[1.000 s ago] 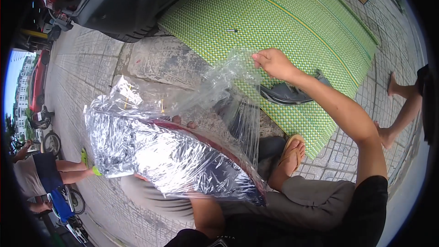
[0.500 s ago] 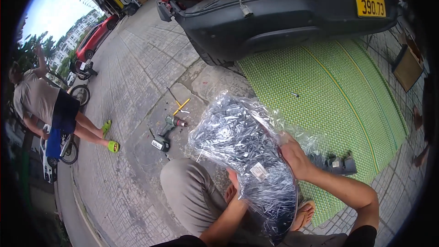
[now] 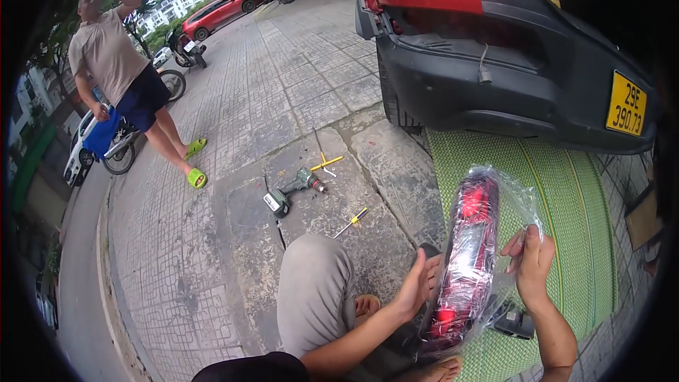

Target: The recorder is replacing or repairing a car taillight assembly by disassembling the unit and checking bulbs.

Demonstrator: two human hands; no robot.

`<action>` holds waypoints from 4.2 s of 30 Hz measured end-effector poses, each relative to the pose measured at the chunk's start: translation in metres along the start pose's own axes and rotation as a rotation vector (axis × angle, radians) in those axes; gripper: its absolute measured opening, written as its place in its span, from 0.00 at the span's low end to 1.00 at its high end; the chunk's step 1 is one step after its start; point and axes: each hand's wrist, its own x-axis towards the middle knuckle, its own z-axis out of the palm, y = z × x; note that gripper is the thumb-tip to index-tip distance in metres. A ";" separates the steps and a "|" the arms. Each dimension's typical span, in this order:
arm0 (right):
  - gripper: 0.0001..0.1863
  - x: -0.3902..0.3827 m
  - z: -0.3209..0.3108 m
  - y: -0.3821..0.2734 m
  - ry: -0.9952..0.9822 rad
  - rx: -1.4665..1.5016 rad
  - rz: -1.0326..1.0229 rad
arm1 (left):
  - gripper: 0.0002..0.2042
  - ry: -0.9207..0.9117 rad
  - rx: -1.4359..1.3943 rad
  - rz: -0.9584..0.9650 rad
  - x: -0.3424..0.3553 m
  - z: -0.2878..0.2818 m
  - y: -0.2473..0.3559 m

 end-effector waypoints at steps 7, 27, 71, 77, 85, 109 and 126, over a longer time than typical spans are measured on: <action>0.39 -0.014 -0.013 -0.059 0.028 0.037 -0.057 | 0.44 -0.199 -0.109 0.020 0.003 -0.001 -0.025; 0.23 0.016 -0.182 -0.092 0.958 -0.229 -0.242 | 0.34 0.135 -0.152 -0.014 -0.009 0.000 -0.054; 0.24 -0.009 -0.045 -0.033 0.055 0.143 -0.041 | 0.37 0.109 -0.247 -0.146 0.004 0.014 -0.033; 0.25 -0.009 -0.070 -0.089 0.326 0.651 -0.027 | 0.56 -0.010 -0.055 -0.193 -0.012 0.005 -0.067; 0.38 0.005 -0.062 -0.109 0.091 0.887 -0.053 | 0.55 -0.418 -0.034 -0.402 -0.030 -0.045 -0.122; 0.23 -0.053 -0.058 0.013 -0.335 -0.159 0.022 | 0.32 -0.383 0.233 0.256 -0.012 -0.025 -0.048; 0.47 -0.099 0.032 0.090 -0.168 0.032 0.586 | 0.33 0.136 0.294 0.420 -0.013 0.011 -0.040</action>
